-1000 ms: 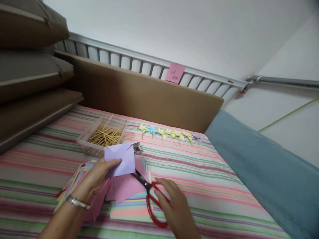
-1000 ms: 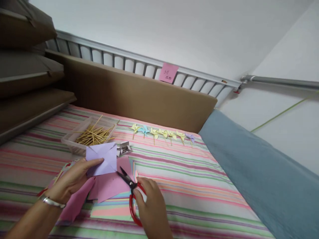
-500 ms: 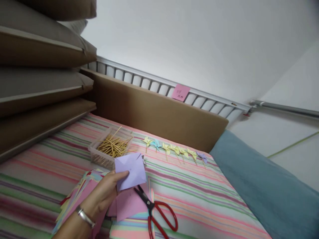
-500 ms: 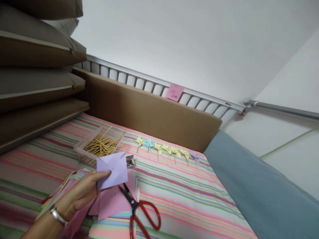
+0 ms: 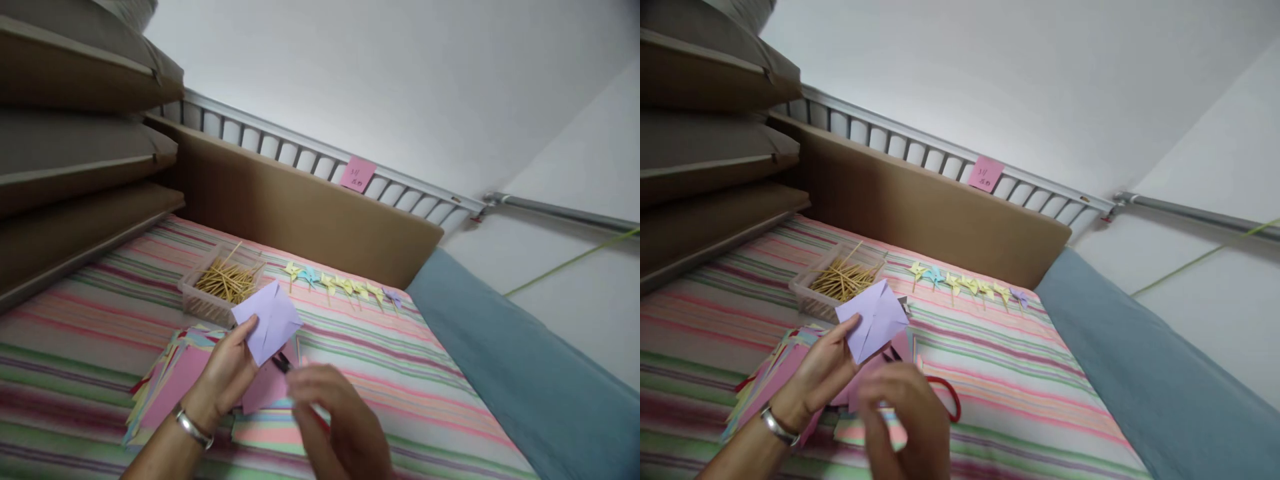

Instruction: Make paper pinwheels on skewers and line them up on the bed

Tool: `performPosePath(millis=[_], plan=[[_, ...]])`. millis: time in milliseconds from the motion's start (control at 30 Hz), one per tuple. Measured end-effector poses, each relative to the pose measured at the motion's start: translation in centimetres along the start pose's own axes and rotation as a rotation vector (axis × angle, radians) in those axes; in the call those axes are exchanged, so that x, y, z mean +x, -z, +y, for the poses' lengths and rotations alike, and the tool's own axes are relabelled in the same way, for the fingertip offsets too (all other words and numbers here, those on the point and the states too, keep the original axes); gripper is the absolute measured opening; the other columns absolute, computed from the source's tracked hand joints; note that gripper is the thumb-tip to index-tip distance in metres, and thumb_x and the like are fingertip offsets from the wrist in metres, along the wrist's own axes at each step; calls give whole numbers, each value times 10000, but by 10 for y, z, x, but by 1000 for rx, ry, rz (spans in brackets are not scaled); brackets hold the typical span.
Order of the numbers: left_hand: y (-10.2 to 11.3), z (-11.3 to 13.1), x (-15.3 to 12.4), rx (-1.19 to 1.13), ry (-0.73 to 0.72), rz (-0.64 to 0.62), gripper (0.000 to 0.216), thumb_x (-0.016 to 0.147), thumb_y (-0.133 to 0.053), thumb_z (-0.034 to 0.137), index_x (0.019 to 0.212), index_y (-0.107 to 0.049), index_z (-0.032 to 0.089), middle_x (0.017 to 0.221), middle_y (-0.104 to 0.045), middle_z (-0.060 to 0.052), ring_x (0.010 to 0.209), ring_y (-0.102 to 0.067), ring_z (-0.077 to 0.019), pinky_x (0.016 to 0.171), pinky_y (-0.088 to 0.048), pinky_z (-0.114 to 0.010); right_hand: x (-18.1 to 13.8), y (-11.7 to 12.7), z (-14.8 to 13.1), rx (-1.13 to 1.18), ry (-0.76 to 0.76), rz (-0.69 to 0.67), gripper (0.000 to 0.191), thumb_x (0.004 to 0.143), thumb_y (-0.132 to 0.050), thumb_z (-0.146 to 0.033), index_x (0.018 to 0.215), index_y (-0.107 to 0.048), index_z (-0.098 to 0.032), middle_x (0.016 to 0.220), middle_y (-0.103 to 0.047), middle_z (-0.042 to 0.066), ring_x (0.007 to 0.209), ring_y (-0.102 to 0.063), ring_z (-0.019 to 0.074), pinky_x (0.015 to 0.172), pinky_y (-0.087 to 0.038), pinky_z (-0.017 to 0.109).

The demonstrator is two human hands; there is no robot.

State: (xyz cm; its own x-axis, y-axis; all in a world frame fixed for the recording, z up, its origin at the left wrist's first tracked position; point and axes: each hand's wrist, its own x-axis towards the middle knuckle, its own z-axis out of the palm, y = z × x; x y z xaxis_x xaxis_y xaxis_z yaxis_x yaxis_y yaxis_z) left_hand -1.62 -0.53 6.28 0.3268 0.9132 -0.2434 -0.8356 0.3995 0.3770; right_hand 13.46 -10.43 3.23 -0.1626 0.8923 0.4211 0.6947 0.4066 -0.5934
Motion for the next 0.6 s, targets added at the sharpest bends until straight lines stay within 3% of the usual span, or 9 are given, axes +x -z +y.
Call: performPosePath(millis=[100,133,200,333,600], plan=[[5,-11,-1,-23,25,-4,434,870,-513,197,1292,-502,96,1104,-701,-119,1078,-620,-242,984,-454,-361,40,4,-9,15,121,252,233,877,-489,-139,1020,-635,-251,1065,-647,81,1078,-564,231,912,-463,427],[7,-14,-1,-27,38,-8,438,875,-504,207,1298,-496,92,1106,-699,-125,1081,-618,-247,985,-453,-372,46,2,-7,-14,159,274,245,861,-497,-109,1024,-629,-236,1100,-631,88,1111,-540,234,926,-455,430],[12,-19,0,-35,43,5,442,883,-485,216,1308,-487,94,1118,-693,-127,1081,-616,-251,984,-451,-384,50,-6,-1,-79,200,241,290,840,-499,-74,1055,-619,-227,1201,-577,93,1198,-467,242,973,-423,453],[17,-26,5,-43,53,71,448,886,-464,213,1324,-475,121,1170,-671,-104,1080,-616,-237,984,-448,-368,43,-24,13,-112,131,125,339,830,-481,-61,1095,-614,-225,1337,-476,83,1309,-334,256,1052,-340,513],[21,-37,12,1,48,117,452,888,-464,212,1332,-468,126,1151,-680,-98,1061,-625,-229,975,-453,-357,45,-33,29,-85,98,133,280,867,-460,-65,1034,-648,-189,1297,-508,107,1300,-345,241,1047,-368,488]])
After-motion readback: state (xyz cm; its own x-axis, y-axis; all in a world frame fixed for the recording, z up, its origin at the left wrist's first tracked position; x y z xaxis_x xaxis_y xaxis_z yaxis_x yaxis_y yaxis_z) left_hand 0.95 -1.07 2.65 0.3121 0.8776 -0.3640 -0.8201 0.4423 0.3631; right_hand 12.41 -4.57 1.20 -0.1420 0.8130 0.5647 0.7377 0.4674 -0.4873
